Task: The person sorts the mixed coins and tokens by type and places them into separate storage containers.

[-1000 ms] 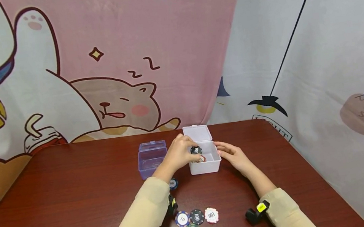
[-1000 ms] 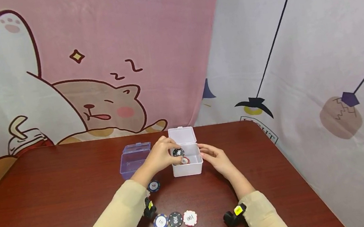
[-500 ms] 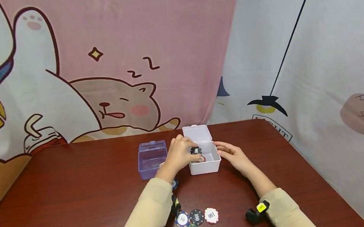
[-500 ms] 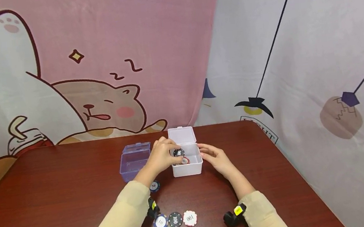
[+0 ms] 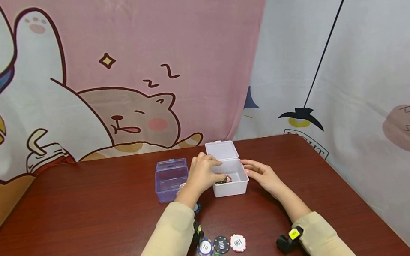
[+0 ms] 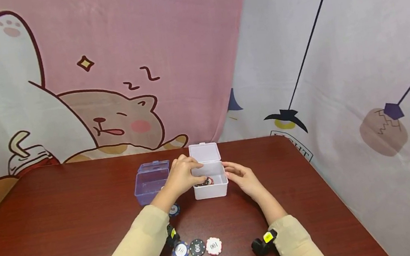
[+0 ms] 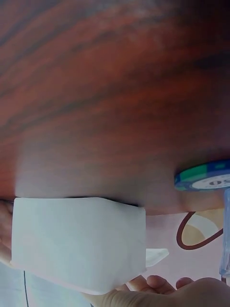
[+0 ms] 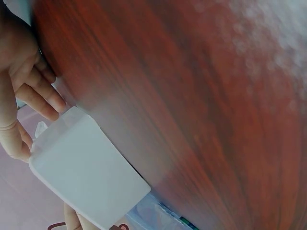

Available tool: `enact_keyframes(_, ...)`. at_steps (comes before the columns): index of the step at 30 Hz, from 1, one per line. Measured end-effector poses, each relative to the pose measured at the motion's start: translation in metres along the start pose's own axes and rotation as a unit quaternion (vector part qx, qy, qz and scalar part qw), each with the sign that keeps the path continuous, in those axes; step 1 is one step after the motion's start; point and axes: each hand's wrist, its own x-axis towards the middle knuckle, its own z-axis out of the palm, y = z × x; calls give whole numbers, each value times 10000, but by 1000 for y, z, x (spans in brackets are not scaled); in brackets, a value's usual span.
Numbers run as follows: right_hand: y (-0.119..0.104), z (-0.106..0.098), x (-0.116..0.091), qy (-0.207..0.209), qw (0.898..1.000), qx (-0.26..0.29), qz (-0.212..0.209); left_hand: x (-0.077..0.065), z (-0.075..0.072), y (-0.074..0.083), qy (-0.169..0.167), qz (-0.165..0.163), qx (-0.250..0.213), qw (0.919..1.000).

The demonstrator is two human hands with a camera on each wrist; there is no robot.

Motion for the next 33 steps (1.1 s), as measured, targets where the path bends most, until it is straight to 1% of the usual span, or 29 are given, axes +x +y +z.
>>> enact_keyframes(3,-1,0,0,-6,10000,16,12,-1,0,-1,64,16,-94,9999)
enact_keyframes(7,0,0,0,-16,10000,18,21,-5,0,-1,225,141,-325,9991)
enact_keyframes(14,1,-1,1,13,10000,-58,-15,-11,-8,3,583,343,-835,9942)
enact_keyframes(19,1,-1,1,-9,10000,-36,5,-20,-14,8,827,411,-1249,9879)
enact_keyframes(22,2,-1,1,-3,10000,-33,1,-26,-17,10,1027,444,-1619,9804)
enact_keyframes(24,2,-1,1,11,10000,-24,-8,-30,-20,11,1100,434,-1869,9752)
enact_keyframes(26,2,-1,1,8,10000,-4,-20,-34,-22,12,1117,428,-2088,9706)
enact_keyframes(29,2,0,1,-3,10000,13,-36,-42,-24,15,1010,385,-2327,9665)
enact_keyframes(33,1,0,1,11,10000,-18,-50,-51,-25,18,855,442,-2613,9605)
